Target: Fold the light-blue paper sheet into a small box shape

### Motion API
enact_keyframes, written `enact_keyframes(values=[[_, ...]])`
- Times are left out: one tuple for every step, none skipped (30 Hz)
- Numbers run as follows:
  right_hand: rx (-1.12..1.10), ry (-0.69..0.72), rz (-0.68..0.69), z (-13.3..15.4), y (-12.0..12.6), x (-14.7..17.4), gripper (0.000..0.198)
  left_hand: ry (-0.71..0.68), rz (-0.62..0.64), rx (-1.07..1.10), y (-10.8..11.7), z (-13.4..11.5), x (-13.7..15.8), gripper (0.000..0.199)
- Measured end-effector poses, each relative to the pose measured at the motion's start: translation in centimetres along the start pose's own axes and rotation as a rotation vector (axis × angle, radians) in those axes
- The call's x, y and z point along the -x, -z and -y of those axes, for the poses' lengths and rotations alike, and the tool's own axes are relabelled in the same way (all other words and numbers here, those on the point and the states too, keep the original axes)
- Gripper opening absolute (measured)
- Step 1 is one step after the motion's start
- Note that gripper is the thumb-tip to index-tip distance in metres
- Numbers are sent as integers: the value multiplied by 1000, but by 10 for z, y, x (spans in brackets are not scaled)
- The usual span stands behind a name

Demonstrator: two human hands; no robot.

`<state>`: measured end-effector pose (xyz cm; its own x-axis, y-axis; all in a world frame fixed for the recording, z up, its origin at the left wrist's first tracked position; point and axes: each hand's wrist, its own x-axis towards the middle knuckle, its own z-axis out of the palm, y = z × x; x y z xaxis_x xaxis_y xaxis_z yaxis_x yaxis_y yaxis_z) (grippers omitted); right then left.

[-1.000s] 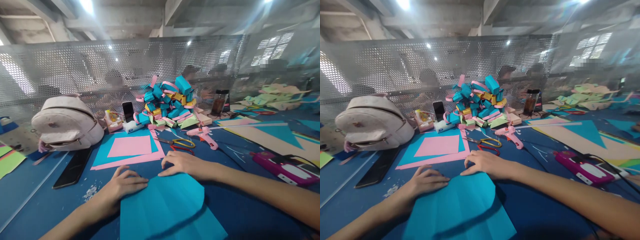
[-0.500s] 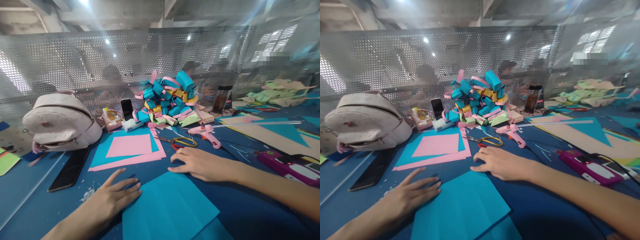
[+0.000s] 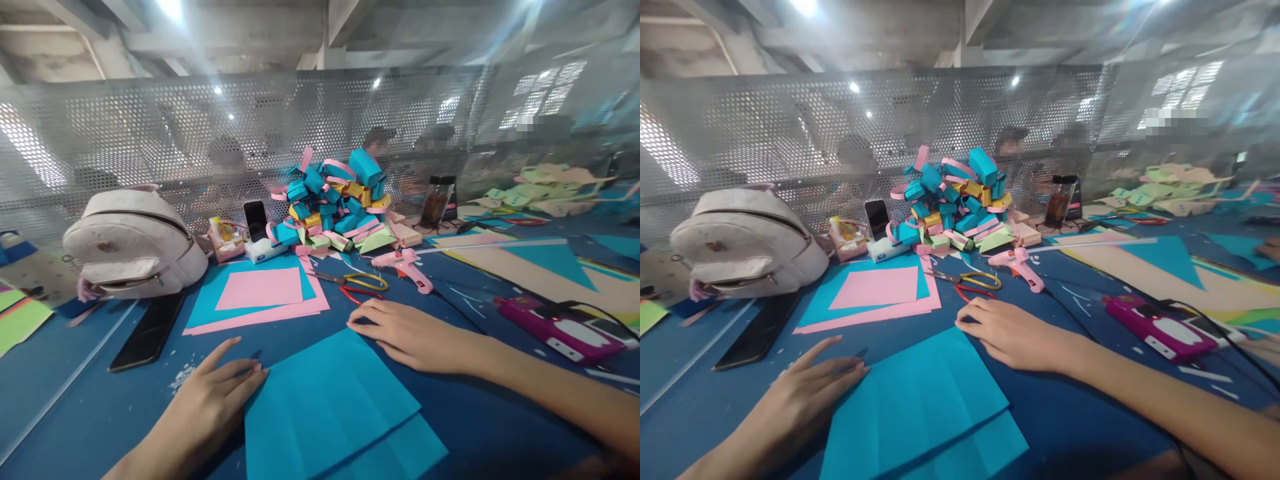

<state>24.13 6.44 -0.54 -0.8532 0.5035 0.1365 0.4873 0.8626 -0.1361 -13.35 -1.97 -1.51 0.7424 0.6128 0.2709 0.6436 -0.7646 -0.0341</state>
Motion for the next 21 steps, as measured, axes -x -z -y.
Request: enact_keyframes(values=[[-34, -24, -9, 0, 1, 1, 41, 46, -6, 57, 2, 0, -3, 43], [-70, -46, -23, 0, 3, 2, 42, 100, -13, 128, 4, 0, -7, 40], [-114, -65, -44, 1, 5, 2, 43, 159, -25, 211, 7, 1, -12, 37], [-170, -79, -67, 2, 9, 3, 43, 238, -53, 296, 10, 2, -17, 32], [-238, -86, -95, 5, 13, 3, 43, 324, -95, 376, 14, 4, -22, 26], [-312, -92, -129, 9, 19, 2, 42, 405, -150, 444, 17, 6, -28, 20], [-390, -96, -164, 13, 26, 1, 42, 475, -218, 493, 21, 8, -34, 18], [-461, -101, -206, 19, 34, 0, 43, 502, -234, 519, 25, 10, -40, 27], [-525, -113, -243, 26, 42, -2, 45, 515, -242, 537, 29, 12, -47, 35], [-580, -113, -264, 33, 50, -4, 46, 519, -245, 555, 32, 13, -53, 39], [-627, -95, -264, 40, 58, -6, 48, 518, -238, 577, 35, 13, -58, 42], [-666, -66, -263, 46, 64, -9, 51, 518, -233, 599, 38, 13, -63, 44], [-677, -50, -262, 52, 70, -12, 55, 518, -224, 624, 41, 13, -67, 45], [-666, -44, -264, 56, 74, -15, 60, 517, -212, 647, 43, 12, -70, 45], [-633, -48, -263, 58, 76, -19, 65, 516, -199, 669, 44, 11, -72, 46], [-580, -64, -250, 59, 76, -22, 69, 514, -185, 690, 45, 10, -73, 46], [-516, -88, -232, 58, 75, -26, 72, 514, -172, 710, 45, 8, -73, 46], [-455, -114, -209, 56, 72, -30, 74, 515, -162, 728, 44, 6, -72, 46], [-402, -145, -183, 53, 68, -34, 74, 522, -156, 744, 44, 4, -70, 47], [-370, -177, -181, 48, 63, -38, 68, 535, -158, 757, 43, 2, -67, 46], [-374, -206, -180, 42, 58, -41, 61, 556, -168, 769, 42, 0, -63, 44]])
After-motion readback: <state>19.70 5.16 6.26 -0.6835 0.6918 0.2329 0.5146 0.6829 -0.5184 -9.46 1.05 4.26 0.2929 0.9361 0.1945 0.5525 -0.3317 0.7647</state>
